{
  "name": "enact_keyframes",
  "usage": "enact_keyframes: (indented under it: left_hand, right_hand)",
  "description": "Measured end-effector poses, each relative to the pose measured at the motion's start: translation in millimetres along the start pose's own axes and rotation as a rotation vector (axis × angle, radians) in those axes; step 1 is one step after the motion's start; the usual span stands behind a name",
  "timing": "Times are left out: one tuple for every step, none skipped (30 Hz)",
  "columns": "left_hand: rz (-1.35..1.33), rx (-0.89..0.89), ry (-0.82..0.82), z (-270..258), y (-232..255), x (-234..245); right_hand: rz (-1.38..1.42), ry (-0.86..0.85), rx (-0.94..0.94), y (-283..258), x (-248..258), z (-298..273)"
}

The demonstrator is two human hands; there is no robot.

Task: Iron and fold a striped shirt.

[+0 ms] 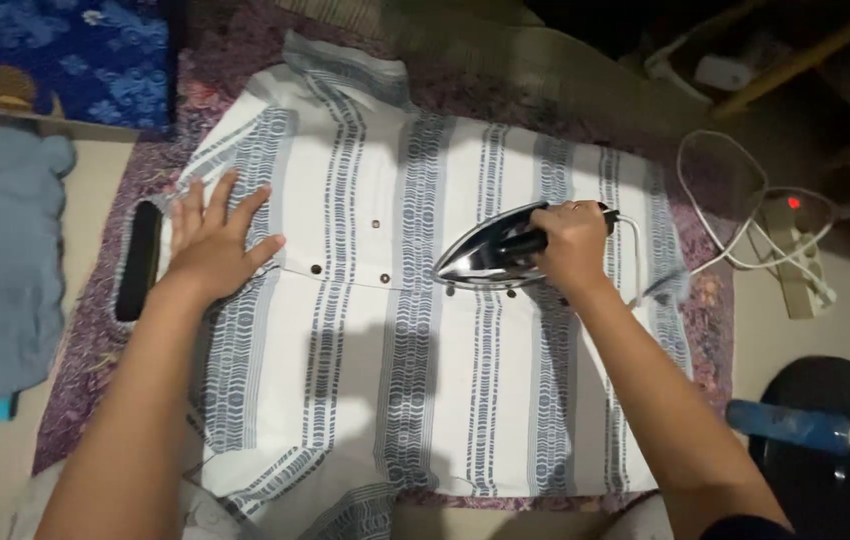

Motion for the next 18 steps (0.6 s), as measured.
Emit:
enact_keyframes:
  left_hand:
    - [0.006, -0.002, -0.009, -1.0, 0.8, -0.2]
    - [0.014, -0.008, -0.016, 0.2, 0.5, 2.9]
    - [0.01, -0.019, -0.017, 1.1, -0.3, 6.0]
    - [-0.009, -0.017, -0.014, -1.1, 2.0, 4.9]
    - [-0.016, -0.01, -0.015, -3.9, 3.1, 0.8]
    - [-0.003, -0.001, -0.025, -2.1, 2.9, -0.4]
    - [0.009, 0.008, -0.036, 0.1, 2.5, -1.0]
    - [0.008, 0.018, -0.025, 1.7, 3.4, 2.4]
    - [0.02, 0.021, -0.045, 3.9, 4.7, 4.8]
    - [0.034, 0.029, -0.073, 1.7, 5.0, 5.2]
    - [0.033, 0.043, -0.069, 2.5, 4.5, 5.0]
    - [0.024, 0.043, -0.074, 1.6, 3.9, 4.1]
    - [0.015, 0.043, -0.079, 0.8, 4.1, 2.6]
    - [0.019, 0.043, -0.093, -1.4, 3.6, 2.3]
    - [0.025, 0.039, -0.092, -3.6, 3.6, 2.4]
    - [0.027, 0.031, -0.084, -1.6, 5.9, 3.7]
    - [0.027, 0.028, -0.091, -4.8, 7.3, 0.1]
    - [0.033, 0.032, -0.096, -1.6, 6.4, 0.3]
  right_hand:
    - [-0.024, 0.019, 0.033, -13.9, -3.0, 4.3]
    - [-0.02, 0.023, 0.022, 5.4, -6.3, -3.4]
    - [-0.079, 0.013, -0.039, 24.6, -10.1, -11.6]
    - [-0.141, -0.008, -0.082, 47.0, -10.4, -16.3]
    - [-0.141, -0.015, -0.075, 51.5, -10.4, -21.2]
    - [-0.184, 0.002, -0.18, 60.1, -11.1, -18.0]
    - [-0.227, 0.019, -0.285, 68.8, -11.6, -14.1]
    - [-0.224, 0.024, -0.271, 56.4, -17.4, -8.9]
    - [-0.211, 0.059, -0.241, 44.7, -23.1, -4.3]
    - [-0.191, 0.087, -0.214, 31.1, -30.9, -3.6]
    - [-0.183, 0.085, -0.202, 21.2, -40.9, 8.4]
    - [-0.152, 0.092, -0.112, 8.6, -51.8, 16.4]
    - [-0.12, 0.099, -0.021, -3.6, -62.4, 23.4]
    - [-0.114, 0.092, -0.031, -11.4, -64.1, 32.7]
    - [-0.143, 0.082, -0.073, -18.4, -65.3, 42.0]
    - [-0.179, 0.075, -0.112, -22.4, -63.7, 54.6]
    - [-0.179, 0.071, -0.118, -24.4, -57.3, 46.4]
    - [-0.142, 0.051, -0.075, -24.0, -52.5, 48.1]
Point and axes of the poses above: each hand's wrist, its own z-axis towards the middle knuckle, its own x-axis out of the back of the hand, y = z × x, the point moved 1 cm from there along z, towards the middle knuckle, and after that the axes turned 7 degrees about z, right-handed, at the moved point
